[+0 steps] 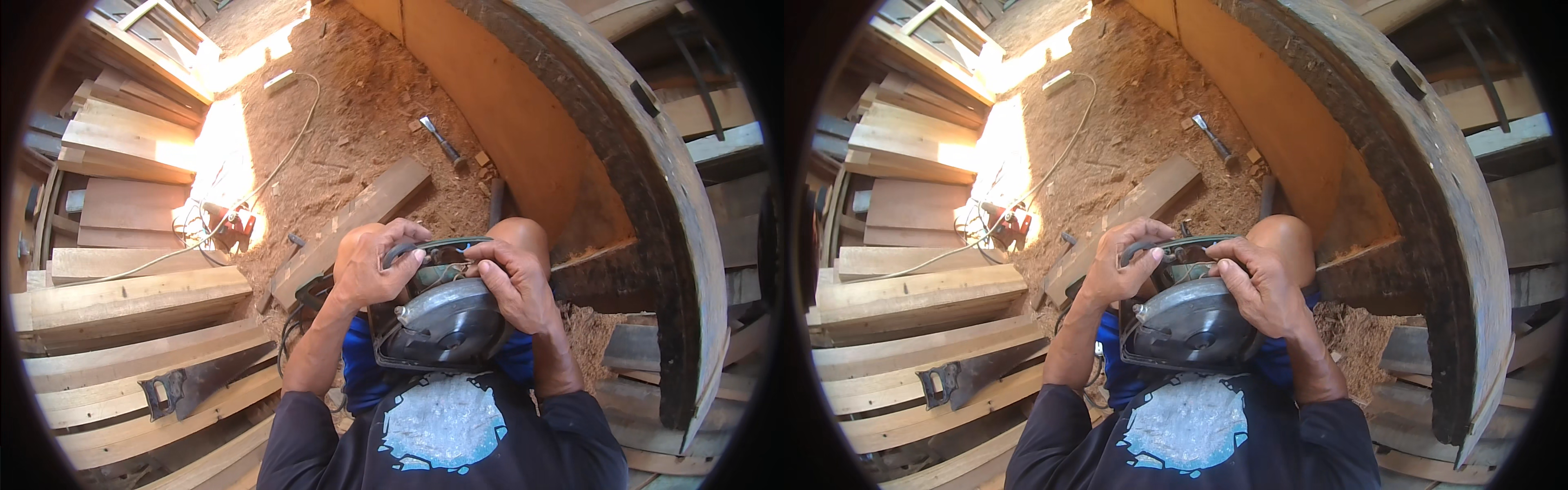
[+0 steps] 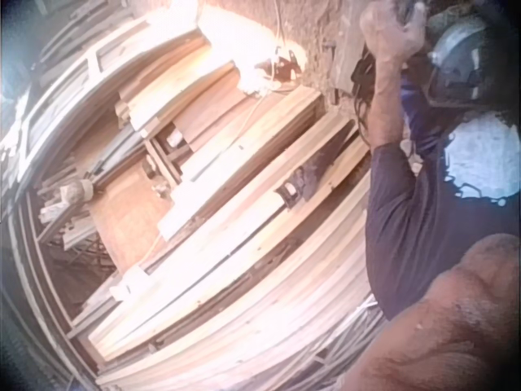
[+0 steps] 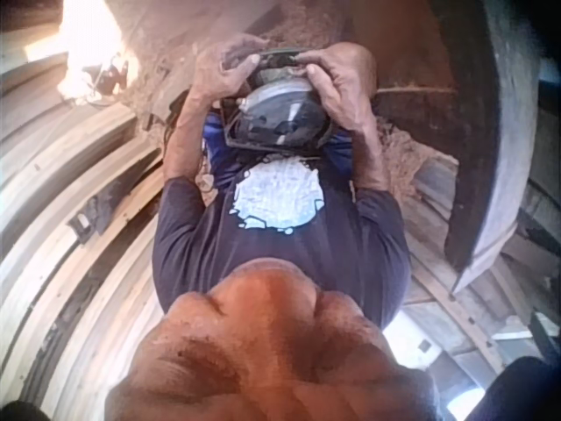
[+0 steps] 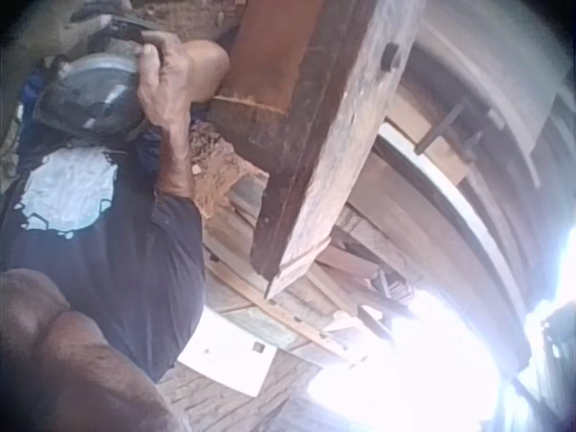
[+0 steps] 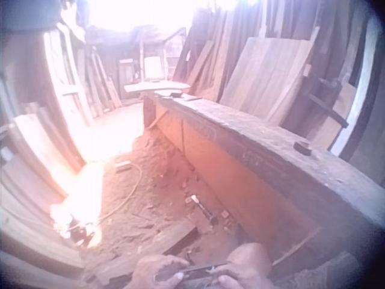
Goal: The person repairs a circular saw by using pliers and a screwdriver to manipulate wires and components while sitting on the floor near stacks of lumber.
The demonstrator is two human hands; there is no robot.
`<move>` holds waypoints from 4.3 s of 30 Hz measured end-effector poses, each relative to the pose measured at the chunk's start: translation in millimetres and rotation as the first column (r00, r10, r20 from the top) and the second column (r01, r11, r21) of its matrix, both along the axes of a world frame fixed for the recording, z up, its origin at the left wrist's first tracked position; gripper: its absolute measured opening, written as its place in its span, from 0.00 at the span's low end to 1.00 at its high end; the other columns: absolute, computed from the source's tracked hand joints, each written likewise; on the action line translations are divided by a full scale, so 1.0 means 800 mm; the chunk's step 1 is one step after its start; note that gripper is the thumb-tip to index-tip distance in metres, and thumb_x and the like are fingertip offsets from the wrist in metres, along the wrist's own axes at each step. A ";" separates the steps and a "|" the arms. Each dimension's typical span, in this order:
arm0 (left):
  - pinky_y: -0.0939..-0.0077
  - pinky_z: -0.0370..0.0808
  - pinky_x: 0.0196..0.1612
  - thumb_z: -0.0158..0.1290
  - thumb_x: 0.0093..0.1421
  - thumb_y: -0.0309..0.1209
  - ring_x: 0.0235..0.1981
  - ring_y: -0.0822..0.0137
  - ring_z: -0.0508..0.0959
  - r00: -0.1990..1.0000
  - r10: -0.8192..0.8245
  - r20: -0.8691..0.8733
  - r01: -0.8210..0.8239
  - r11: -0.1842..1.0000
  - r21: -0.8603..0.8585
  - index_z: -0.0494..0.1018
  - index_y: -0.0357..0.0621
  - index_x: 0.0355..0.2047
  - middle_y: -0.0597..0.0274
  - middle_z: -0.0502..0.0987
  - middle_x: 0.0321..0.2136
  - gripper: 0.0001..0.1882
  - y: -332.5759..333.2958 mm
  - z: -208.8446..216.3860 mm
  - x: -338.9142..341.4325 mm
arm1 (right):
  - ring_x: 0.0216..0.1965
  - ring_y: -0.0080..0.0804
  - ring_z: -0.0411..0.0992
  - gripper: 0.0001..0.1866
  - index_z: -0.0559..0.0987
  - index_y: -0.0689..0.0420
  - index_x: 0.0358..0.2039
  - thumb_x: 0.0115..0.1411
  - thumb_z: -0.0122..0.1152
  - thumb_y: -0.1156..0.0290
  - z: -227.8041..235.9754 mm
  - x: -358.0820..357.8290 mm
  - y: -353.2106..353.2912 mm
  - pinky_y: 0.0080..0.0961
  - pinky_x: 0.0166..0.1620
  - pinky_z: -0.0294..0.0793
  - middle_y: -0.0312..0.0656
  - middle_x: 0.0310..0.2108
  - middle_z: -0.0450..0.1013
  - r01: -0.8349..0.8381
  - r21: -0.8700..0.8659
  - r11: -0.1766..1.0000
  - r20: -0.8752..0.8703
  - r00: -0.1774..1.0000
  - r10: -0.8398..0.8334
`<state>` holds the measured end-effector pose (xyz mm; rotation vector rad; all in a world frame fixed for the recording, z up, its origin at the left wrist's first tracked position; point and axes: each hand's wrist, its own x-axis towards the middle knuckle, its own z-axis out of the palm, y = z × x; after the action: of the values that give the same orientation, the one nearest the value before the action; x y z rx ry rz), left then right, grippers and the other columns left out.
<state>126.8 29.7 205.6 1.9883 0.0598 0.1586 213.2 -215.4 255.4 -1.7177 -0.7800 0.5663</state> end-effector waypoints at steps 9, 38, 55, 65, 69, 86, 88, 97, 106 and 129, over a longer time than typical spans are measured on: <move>0.64 0.75 0.41 0.54 0.48 0.55 0.35 0.53 0.81 0.980 -0.200 0.014 0.188 0.941 0.283 0.78 0.50 0.56 0.54 0.83 0.35 0.37 0.011 0.015 0.014 | 0.40 0.45 0.78 0.14 0.79 0.66 0.50 0.65 0.59 0.76 0.077 0.009 -0.041 0.33 0.45 0.78 0.50 0.39 0.78 0.153 0.067 0.986 0.502 0.849 -0.166; 0.68 0.58 0.31 0.62 0.52 0.56 0.25 0.66 0.64 0.941 0.073 0.331 -0.007 0.980 -0.198 0.79 0.45 0.51 0.64 0.63 0.22 0.33 0.018 -0.005 -0.104 | 0.50 0.51 0.80 0.15 0.88 0.58 0.40 0.56 0.62 0.66 -0.339 0.231 0.219 0.43 0.49 0.81 0.57 0.45 0.81 -0.036 -0.962 0.270 0.087 0.898 0.431; 0.63 0.65 0.39 0.63 0.43 0.38 0.32 0.55 0.78 0.905 -0.047 0.423 0.143 0.970 -0.197 0.77 0.38 0.54 0.53 0.81 0.34 0.35 0.055 -0.012 -0.099 | 0.41 0.47 0.83 0.18 0.88 0.55 0.35 0.41 0.70 0.65 -0.459 0.130 0.184 0.41 0.43 0.81 0.50 0.39 0.84 -0.548 -0.798 0.250 -0.385 0.784 0.488; 0.67 0.65 0.32 0.65 0.53 0.49 0.23 0.62 0.74 0.893 0.221 0.391 -0.116 0.955 -0.274 0.80 0.53 0.51 0.57 0.82 0.27 0.27 0.030 -0.014 -0.130 | 0.45 0.44 0.83 0.16 0.89 0.53 0.36 0.43 0.72 0.68 -0.335 0.195 0.229 0.44 0.40 0.81 0.46 0.42 0.84 -0.132 -0.986 0.104 -0.069 0.884 0.462; 0.68 0.63 0.30 0.65 0.54 0.55 0.22 0.65 0.72 0.886 0.291 0.360 -0.197 0.941 -0.275 0.80 0.53 0.48 0.59 0.81 0.24 0.27 0.022 -0.012 -0.122 | 0.50 0.45 0.82 0.20 0.88 0.52 0.43 0.46 0.69 0.68 -0.322 0.200 0.207 0.49 0.46 0.81 0.44 0.48 0.83 -0.003 -0.995 0.096 0.039 0.900 0.434; 0.72 0.70 0.43 0.60 0.45 0.38 0.33 0.64 0.78 0.934 0.321 0.155 -0.175 0.792 -0.585 0.75 0.32 0.55 0.51 0.82 0.30 0.36 0.041 -0.014 -0.132 | 0.58 0.49 0.77 0.23 0.87 0.52 0.48 0.50 0.70 0.64 -0.484 0.105 0.148 0.50 0.55 0.77 0.46 0.55 0.80 -0.227 -0.968 0.104 -0.150 0.862 0.484; 0.72 0.71 0.43 0.60 0.44 0.37 0.35 0.64 0.79 0.925 0.347 0.155 -0.198 0.789 -0.582 0.75 0.32 0.55 0.51 0.82 0.31 0.36 0.046 -0.020 -0.146 | 0.58 0.48 0.77 0.23 0.87 0.51 0.49 0.50 0.70 0.63 -0.424 0.088 0.179 0.48 0.55 0.78 0.46 0.55 0.80 -0.191 -0.980 0.062 -0.144 0.881 0.450; 0.75 0.74 0.41 0.60 0.46 0.32 0.39 0.63 0.82 0.962 0.264 0.076 -0.122 0.657 -0.744 0.70 0.33 0.60 0.48 0.81 0.37 0.38 0.043 -0.009 -0.137 | 0.54 0.48 0.78 0.21 0.88 0.51 0.46 0.50 0.70 0.62 -0.424 0.073 0.128 0.46 0.52 0.78 0.47 0.52 0.80 -0.203 -0.979 0.005 -0.191 0.927 0.322; 0.72 0.74 0.46 0.60 0.47 0.34 0.41 0.62 0.81 0.974 0.207 0.096 -0.082 0.708 -0.701 0.72 0.34 0.58 0.49 0.81 0.39 0.36 0.051 -0.027 -0.132 | 0.49 0.49 0.80 0.19 0.88 0.53 0.43 0.50 0.69 0.62 -0.428 0.079 0.129 0.45 0.48 0.79 0.50 0.48 0.81 -0.229 -0.972 0.061 -0.198 0.928 0.317; 0.79 0.69 0.43 0.55 0.47 0.42 0.39 0.69 0.77 0.997 -0.078 -0.013 0.060 0.851 -0.522 0.59 0.37 0.70 0.56 0.78 0.42 0.49 0.058 -0.012 -0.113 | 0.29 0.39 0.76 0.07 0.75 0.61 0.35 0.64 0.57 0.70 -0.336 0.176 0.168 0.38 0.33 0.75 0.45 0.27 0.75 0.044 -0.505 0.862 0.184 0.981 0.058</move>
<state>36.7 75.7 196.4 1.4433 0.0469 0.0519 353.9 -81.1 -13.3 -2.2875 -0.8200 0.6570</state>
